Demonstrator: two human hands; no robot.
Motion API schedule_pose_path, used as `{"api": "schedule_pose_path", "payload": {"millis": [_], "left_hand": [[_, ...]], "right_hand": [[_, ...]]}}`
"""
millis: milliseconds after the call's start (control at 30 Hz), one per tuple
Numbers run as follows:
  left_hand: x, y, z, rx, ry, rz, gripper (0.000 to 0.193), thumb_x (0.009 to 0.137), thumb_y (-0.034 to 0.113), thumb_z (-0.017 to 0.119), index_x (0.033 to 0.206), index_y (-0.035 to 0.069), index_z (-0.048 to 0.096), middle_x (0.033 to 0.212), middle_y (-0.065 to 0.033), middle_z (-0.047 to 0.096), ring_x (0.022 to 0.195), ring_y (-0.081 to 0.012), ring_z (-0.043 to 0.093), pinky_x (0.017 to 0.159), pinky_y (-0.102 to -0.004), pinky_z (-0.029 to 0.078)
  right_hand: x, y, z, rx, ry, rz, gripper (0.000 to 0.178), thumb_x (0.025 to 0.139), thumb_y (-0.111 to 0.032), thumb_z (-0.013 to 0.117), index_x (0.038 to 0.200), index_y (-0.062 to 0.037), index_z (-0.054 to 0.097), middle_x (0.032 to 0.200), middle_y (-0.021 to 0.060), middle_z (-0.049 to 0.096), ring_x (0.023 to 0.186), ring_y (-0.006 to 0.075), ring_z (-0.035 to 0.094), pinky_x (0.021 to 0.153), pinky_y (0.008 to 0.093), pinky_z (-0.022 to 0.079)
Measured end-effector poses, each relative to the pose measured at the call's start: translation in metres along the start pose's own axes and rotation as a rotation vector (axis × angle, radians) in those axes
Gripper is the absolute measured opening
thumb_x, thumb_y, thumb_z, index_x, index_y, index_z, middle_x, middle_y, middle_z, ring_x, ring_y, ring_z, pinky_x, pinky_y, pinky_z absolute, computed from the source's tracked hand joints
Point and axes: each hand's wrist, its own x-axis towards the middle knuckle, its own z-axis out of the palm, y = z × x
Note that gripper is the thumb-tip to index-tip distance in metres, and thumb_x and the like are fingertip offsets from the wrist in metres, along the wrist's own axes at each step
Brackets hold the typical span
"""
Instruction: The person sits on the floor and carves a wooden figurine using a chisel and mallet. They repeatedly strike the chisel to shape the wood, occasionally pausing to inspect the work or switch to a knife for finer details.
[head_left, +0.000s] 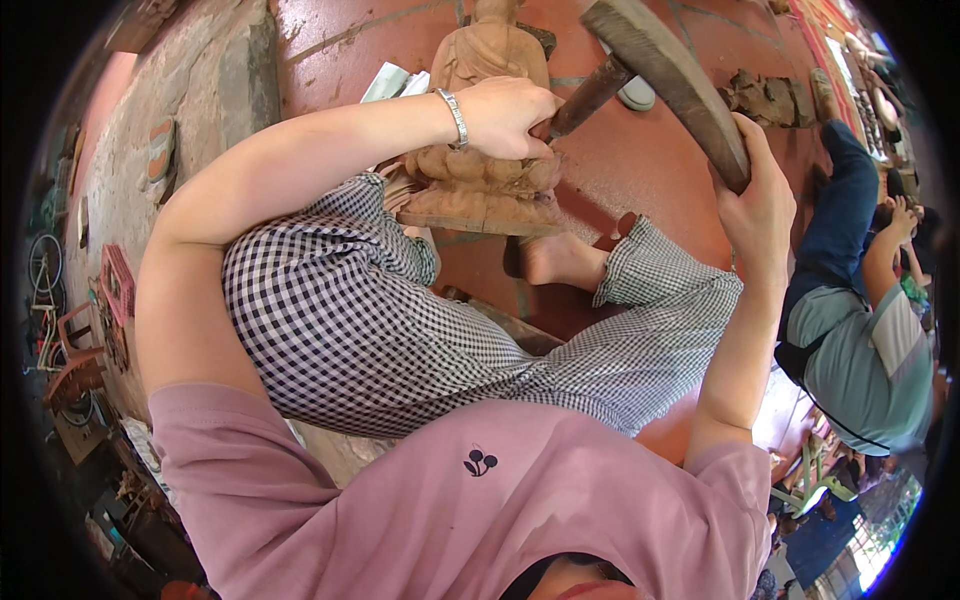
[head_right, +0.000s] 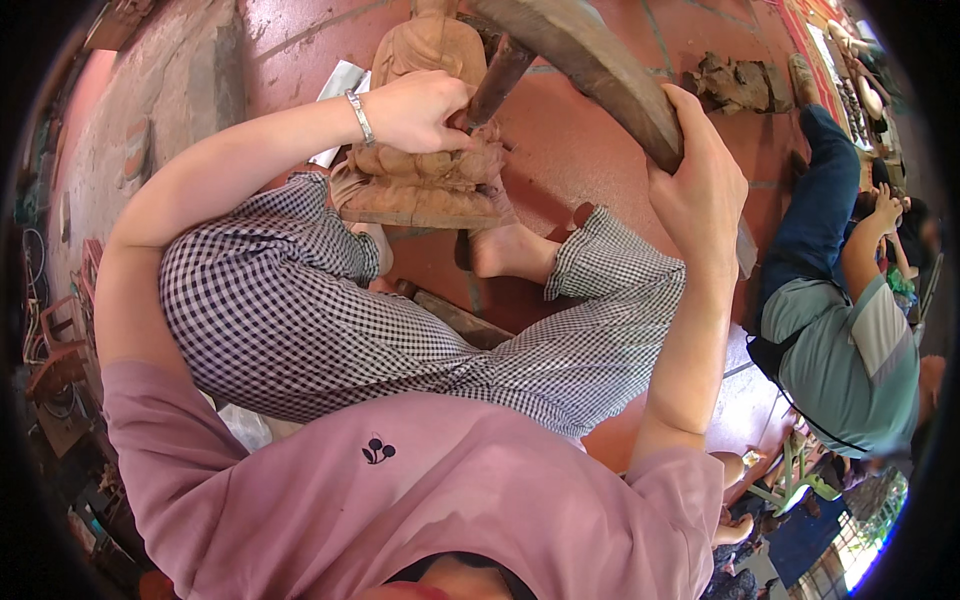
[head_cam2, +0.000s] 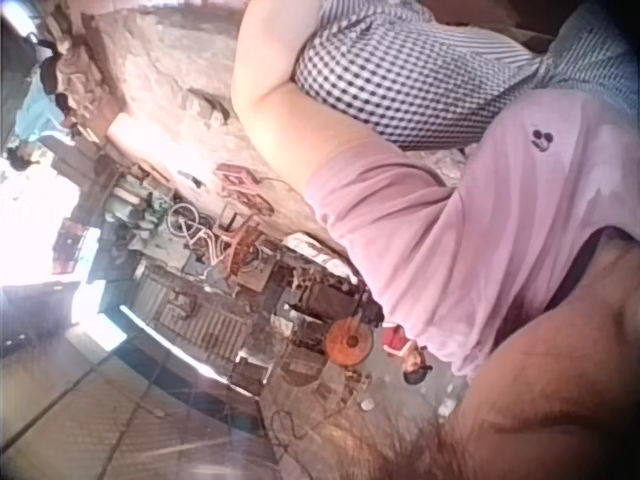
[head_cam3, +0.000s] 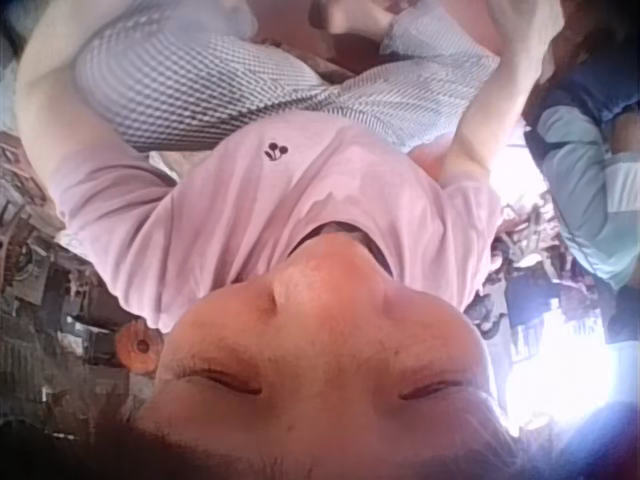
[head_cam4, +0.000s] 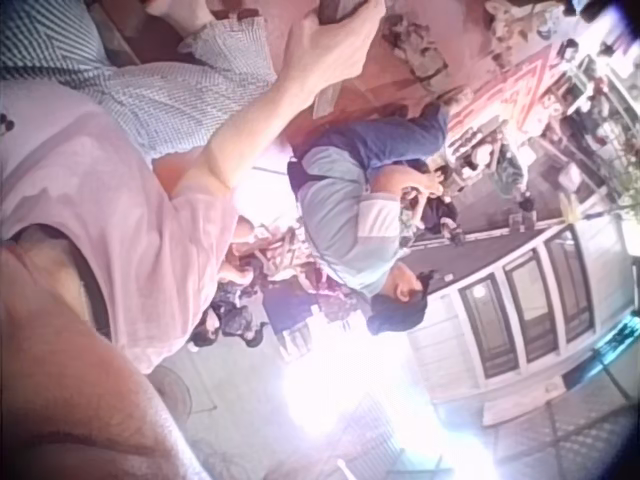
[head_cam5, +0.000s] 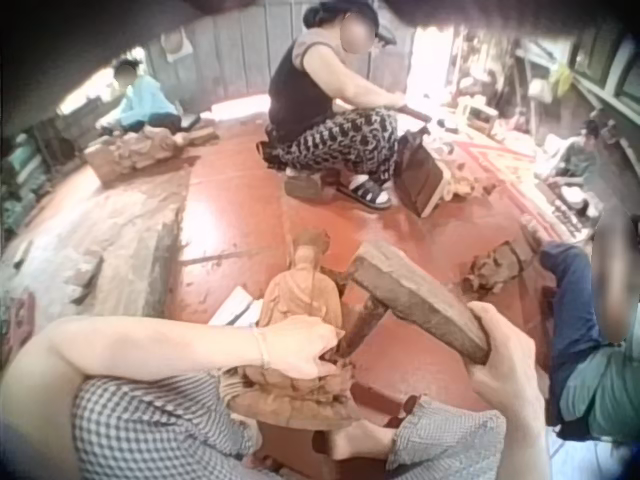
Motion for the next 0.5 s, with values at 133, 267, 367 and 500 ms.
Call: {"api": "schedule_pose_path", "payload": {"millis": [133, 267, 367, 500], "left_hand": [[0.012, -0.003, 0.0, -0.008, -0.075, -0.013, 0.025, 0.074, 0.023, 0.071, 0.083, 0.002, 0.061, 0.073, -0.0135, 0.066, 0.073, -0.0317, 0.065, 0.067, -0.0411, 0.051], [0.014, -0.004, 0.002, -0.053, -0.079, 0.045, 0.025, 0.076, 0.021, 0.07, 0.073, -0.001, 0.057, 0.065, -0.0153, 0.062, 0.065, -0.032, 0.062, 0.061, -0.04, 0.049], [0.016, -0.008, 0.004, -0.092, -0.106, 0.038, 0.024, 0.076, 0.02, 0.069, 0.073, -0.001, 0.057, 0.065, -0.0153, 0.062, 0.064, -0.0319, 0.063, 0.06, -0.0396, 0.049], [0.015, -0.002, 0.003, 0.011, -0.067, 0.115, 0.023, 0.076, 0.018, 0.068, 0.073, -0.001, 0.056, 0.065, -0.0155, 0.062, 0.065, -0.0314, 0.063, 0.06, -0.0391, 0.049]], "right_hand": [[-0.014, 0.006, 0.005, 0.044, -0.011, 0.069, 0.049, 0.078, -0.009, 0.068, 0.123, -0.0147, 0.052, 0.103, 0.0153, 0.066, 0.098, 0.0367, 0.062, 0.08, 0.0413, 0.049], [-0.021, 0.012, 0.007, 0.059, -0.008, 0.116, 0.048, 0.079, -0.011, 0.068, 0.124, -0.0146, 0.052, 0.104, 0.0155, 0.065, 0.099, 0.0364, 0.062, 0.08, 0.042, 0.049], [-0.029, 0.015, 0.016, 0.18, 0.016, 0.172, 0.048, 0.079, -0.01, 0.067, 0.124, -0.0143, 0.051, 0.105, 0.0157, 0.065, 0.1, 0.0364, 0.062, 0.08, 0.0419, 0.049], [-0.033, 0.016, 0.011, 0.102, -0.022, 0.196, 0.047, 0.08, -0.011, 0.067, 0.124, -0.0138, 0.051, 0.106, 0.0151, 0.065, 0.1, 0.0361, 0.062, 0.081, 0.0417, 0.049]]}}
